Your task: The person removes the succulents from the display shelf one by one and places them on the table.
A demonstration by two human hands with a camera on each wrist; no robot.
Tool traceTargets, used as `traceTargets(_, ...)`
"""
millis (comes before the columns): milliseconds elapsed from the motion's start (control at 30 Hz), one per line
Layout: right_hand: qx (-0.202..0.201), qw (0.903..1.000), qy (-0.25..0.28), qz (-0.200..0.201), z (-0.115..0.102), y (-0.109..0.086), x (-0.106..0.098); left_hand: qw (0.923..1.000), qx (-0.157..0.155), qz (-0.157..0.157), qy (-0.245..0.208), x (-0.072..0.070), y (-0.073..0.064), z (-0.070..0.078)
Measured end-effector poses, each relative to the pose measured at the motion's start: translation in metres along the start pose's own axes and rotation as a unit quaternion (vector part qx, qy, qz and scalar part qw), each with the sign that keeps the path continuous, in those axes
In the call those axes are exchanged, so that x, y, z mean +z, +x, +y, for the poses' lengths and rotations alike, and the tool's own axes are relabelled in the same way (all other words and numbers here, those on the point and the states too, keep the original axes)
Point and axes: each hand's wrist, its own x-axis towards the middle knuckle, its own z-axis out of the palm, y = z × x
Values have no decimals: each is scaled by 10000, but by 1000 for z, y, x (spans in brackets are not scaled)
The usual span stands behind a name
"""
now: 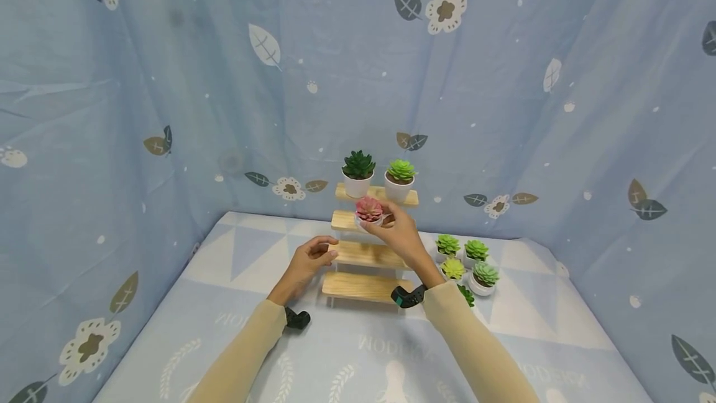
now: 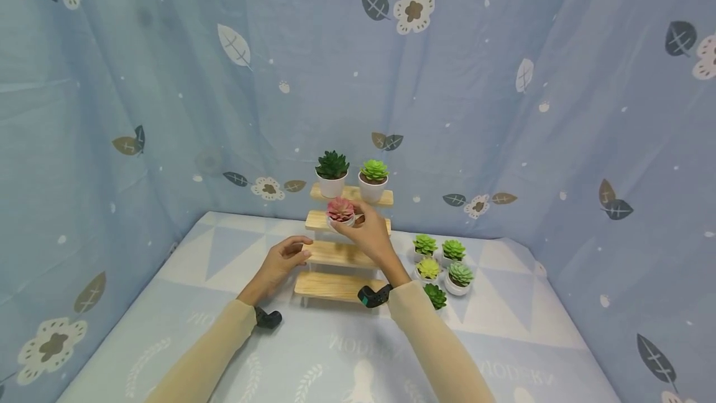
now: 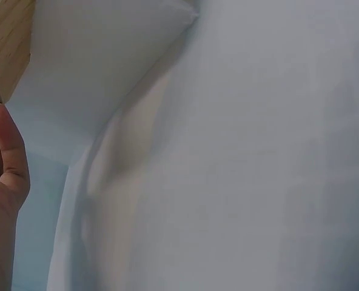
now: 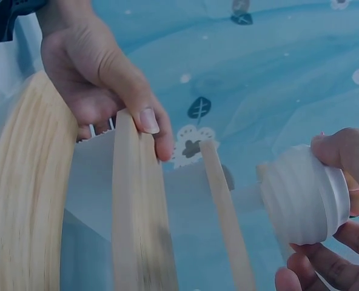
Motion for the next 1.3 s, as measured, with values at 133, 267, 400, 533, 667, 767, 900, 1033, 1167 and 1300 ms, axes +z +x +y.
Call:
traceTargets(133, 35, 10000, -7, 9, -1, -3, -3, 10000, 46, 46, -7, 0, -1, -2)
traceTargets(267, 88, 9999, -103, 55, -3, -6, -7, 9999, 58, 41, -90, 1, 0, -2)
traceTargets(400, 108, 9998, -176, 75, -3, -9, -11, 9999, 17, 2, -106, 1, 1, -2)
traceTargets(533, 71, 9997, -199, 83, -2, -13, -15, 10000, -11, -65, -68, 0, 1, -2)
traceTargets(667, -18, 9998, -179, 93, 0, -16, -19, 9999, -3, -86, -67, -1, 1, -2)
traceTargets(767, -43, 9998, -167, 112, 2, -18, -22, 9999, 15, -86, -67, -1, 1, -3)
traceTargets(900, -66, 9998, -176, 102, 4, -21, -27, 9999, 18, -76, -69, -1, 1, -3)
traceTargets(1033, -84, 9996, -222, 138, 5, -24, -32, 9999, 30, -70, -87, -1, 2, -3)
traceTargets(1167, -63, 9997, -202, 157, 8, -27, -37, 9999, 40, -76, -76, -1, 1, -3)
traceTargets(1300, -1, 9998, -94, 172, 11, -30, -41, 10000, 18, -57, -35, -1, 1, -3)
